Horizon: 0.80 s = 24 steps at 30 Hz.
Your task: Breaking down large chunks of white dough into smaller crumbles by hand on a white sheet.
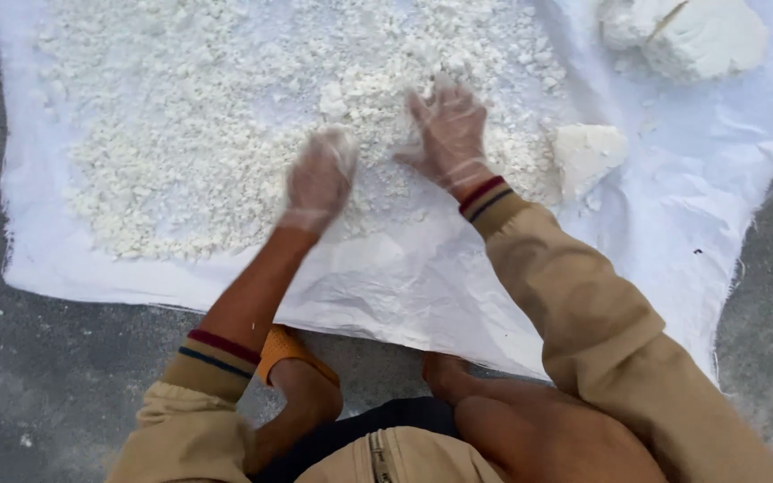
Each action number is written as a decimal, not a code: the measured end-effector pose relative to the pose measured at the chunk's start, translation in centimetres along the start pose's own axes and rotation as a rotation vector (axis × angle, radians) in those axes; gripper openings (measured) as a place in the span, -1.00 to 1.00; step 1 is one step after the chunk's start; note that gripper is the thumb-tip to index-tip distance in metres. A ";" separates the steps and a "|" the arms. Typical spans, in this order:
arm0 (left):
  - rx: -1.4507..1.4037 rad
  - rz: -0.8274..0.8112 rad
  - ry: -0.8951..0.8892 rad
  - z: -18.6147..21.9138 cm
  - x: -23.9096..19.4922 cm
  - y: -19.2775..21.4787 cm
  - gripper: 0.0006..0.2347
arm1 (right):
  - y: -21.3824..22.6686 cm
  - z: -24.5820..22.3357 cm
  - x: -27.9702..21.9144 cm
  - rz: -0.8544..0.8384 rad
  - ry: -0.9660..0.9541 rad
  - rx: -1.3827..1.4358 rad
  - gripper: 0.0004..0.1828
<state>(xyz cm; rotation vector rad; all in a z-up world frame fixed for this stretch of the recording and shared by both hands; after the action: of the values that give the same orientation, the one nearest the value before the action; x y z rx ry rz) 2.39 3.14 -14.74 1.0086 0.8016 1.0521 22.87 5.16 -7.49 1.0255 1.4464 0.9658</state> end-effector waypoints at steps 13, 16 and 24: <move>-0.078 -0.197 0.022 2.2 4.1 4.3 -0.79 | -6.8 -1.1 -7.2 -0.105 0.323 0.174 -0.63; -0.626 -0.188 0.441 3.0 2.7 7.1 -0.83 | -2.7 1.2 -6.3 0.124 0.196 0.490 -0.77; -2.031 0.103 0.880 14.1 2.7 3.9 -0.57 | 7.4 -3.0 -2.8 0.180 -0.265 1.607 -0.44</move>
<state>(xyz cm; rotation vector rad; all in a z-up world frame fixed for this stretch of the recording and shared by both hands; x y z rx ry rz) 14.71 2.53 -6.41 -1.2064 -0.0088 1.6479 20.77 4.58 0.67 2.2887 1.7996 -0.4931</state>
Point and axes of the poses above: each hand's wrist, its own x-axis towards the middle knuckle, its own y-axis out of the back of the hand, z = x × y, the point moved 10 cm from there along x, towards the middle knuckle, and after that the axes turned 7 degrees about z, right-handed, at the moved point
